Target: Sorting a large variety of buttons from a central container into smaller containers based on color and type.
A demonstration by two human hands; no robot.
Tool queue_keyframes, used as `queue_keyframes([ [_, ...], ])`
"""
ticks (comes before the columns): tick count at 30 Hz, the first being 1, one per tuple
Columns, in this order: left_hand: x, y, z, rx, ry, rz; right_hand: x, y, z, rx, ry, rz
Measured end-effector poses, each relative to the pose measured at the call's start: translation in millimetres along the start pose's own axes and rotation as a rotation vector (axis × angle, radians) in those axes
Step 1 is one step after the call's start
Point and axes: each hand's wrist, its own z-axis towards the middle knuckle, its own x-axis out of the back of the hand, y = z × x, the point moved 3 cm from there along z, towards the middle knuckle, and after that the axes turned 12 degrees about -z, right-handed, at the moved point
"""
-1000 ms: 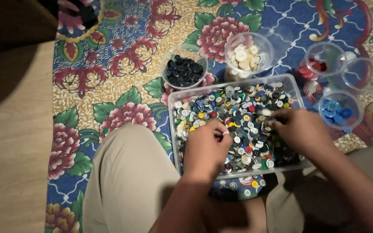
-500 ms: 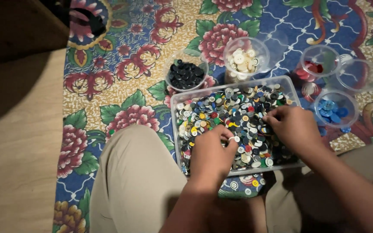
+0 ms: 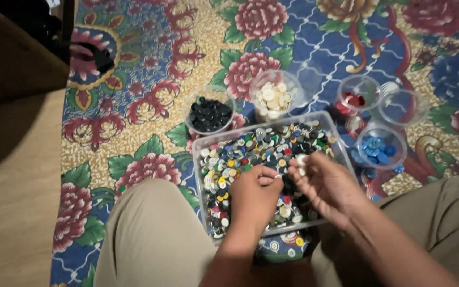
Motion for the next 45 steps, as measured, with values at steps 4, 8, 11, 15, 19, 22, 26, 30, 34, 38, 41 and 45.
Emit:
queue_keyframes([
  [4, 2, 10, 1, 0.005, 0.033, -0.042, -23, -19, -9, -0.015, 0.025, 0.053],
  [8, 7, 21, 2, 0.025, 0.052, -0.112, -37, -46, -8, -0.018, 0.002, 0.007],
  [11, 11, 23, 7, 0.017, 0.071, -0.129, -49, -71, -9, 0.026, 0.000, 0.029],
  [15, 13, 20, 10, 0.014, 0.087, -0.129, -65, -99, 0, 0.145, -0.051, 0.141],
  [19, 10, 7, 12, 0.049, 0.090, -0.196, -64, -94, 19, 0.273, -0.273, 0.270],
  [22, 12, 3, 10, 0.067, 0.106, -0.283, -69, -88, -3, 0.300, -0.303, 0.239],
  [26, 16, -8, 12, 0.082, 0.127, -0.386, -52, -66, -22, 0.380, -0.200, 0.136],
  [30, 18, 14, -12, 0.218, 0.106, -0.480, -23, -29, -31, 0.206, 0.147, -0.013],
  [34, 8, 10, -22, 0.261, -0.020, -0.502, 9, 7, -28, 0.170, 0.221, -0.022],
  [38, 1, -6, -22, 0.247, -0.110, -0.633, 12, 9, -30, 0.191, 0.280, -0.130],
  [41, 8, -2, -27, 0.289, -0.117, -0.618, 8, 6, -25, 0.250, 0.284, -0.271],
  [45, 16, 0, -25, 0.305, -0.021, -0.610, 4, 13, -18, 0.263, 0.248, -0.485],
])
